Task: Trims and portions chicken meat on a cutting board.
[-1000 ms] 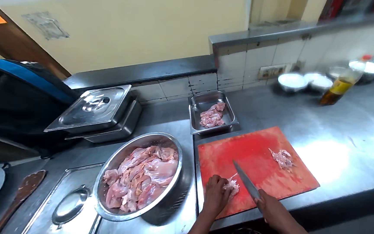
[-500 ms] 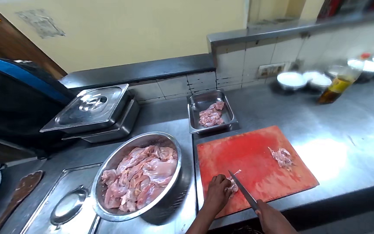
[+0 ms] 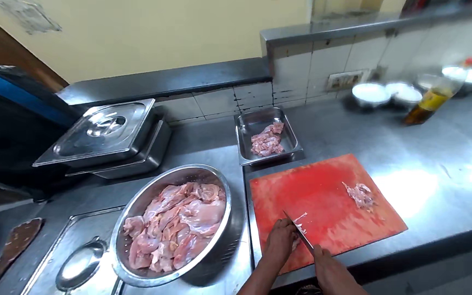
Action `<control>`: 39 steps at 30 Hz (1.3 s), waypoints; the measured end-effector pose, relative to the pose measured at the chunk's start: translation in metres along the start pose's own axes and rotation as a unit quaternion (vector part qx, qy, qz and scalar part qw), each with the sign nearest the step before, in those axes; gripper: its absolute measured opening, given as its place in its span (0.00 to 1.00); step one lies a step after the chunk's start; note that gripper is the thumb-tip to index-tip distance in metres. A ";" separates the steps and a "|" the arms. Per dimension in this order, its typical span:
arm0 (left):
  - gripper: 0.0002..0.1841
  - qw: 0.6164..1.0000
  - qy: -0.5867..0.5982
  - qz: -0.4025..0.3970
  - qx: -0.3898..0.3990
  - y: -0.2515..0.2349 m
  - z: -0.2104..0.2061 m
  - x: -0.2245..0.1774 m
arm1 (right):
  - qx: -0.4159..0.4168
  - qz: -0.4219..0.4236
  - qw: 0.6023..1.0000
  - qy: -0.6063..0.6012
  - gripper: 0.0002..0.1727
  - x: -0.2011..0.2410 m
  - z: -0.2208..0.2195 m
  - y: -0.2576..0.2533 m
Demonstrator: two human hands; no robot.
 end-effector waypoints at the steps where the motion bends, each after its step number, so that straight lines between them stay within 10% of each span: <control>1: 0.14 1.000 -0.001 0.001 0.002 0.000 0.001 -0.001 | -0.011 0.009 1.000 0.000 0.24 0.006 0.005 -0.011; 19: 0.15 1.000 -0.003 0.022 0.002 0.005 -0.001 0.001 | -0.066 0.026 0.997 -0.016 0.24 -0.012 0.011 -0.022; 25: 0.14 0.999 0.028 0.005 -0.039 0.007 -0.005 0.006 | -0.181 -0.091 0.977 -0.059 0.28 -0.149 0.093 -0.018; 33: 0.19 0.985 0.135 0.039 -0.098 -0.007 0.031 0.028 | -0.230 -0.076 0.941 -0.238 0.26 -0.157 0.066 -0.014; 39: 0.33 0.986 -0.100 0.092 0.099 -0.022 0.019 0.012 | -0.225 -0.049 0.906 -0.354 0.24 -0.144 0.048 0.010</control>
Point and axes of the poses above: each hand's wrist, its own y-axis away from the middle knuckle, its own z-axis out of the back of the hand, x = y × z, the point moved 5 cm from there along -y, towards the middle knuckle, and after that the axes turned 9 degrees about z, right-handed, at the moved point
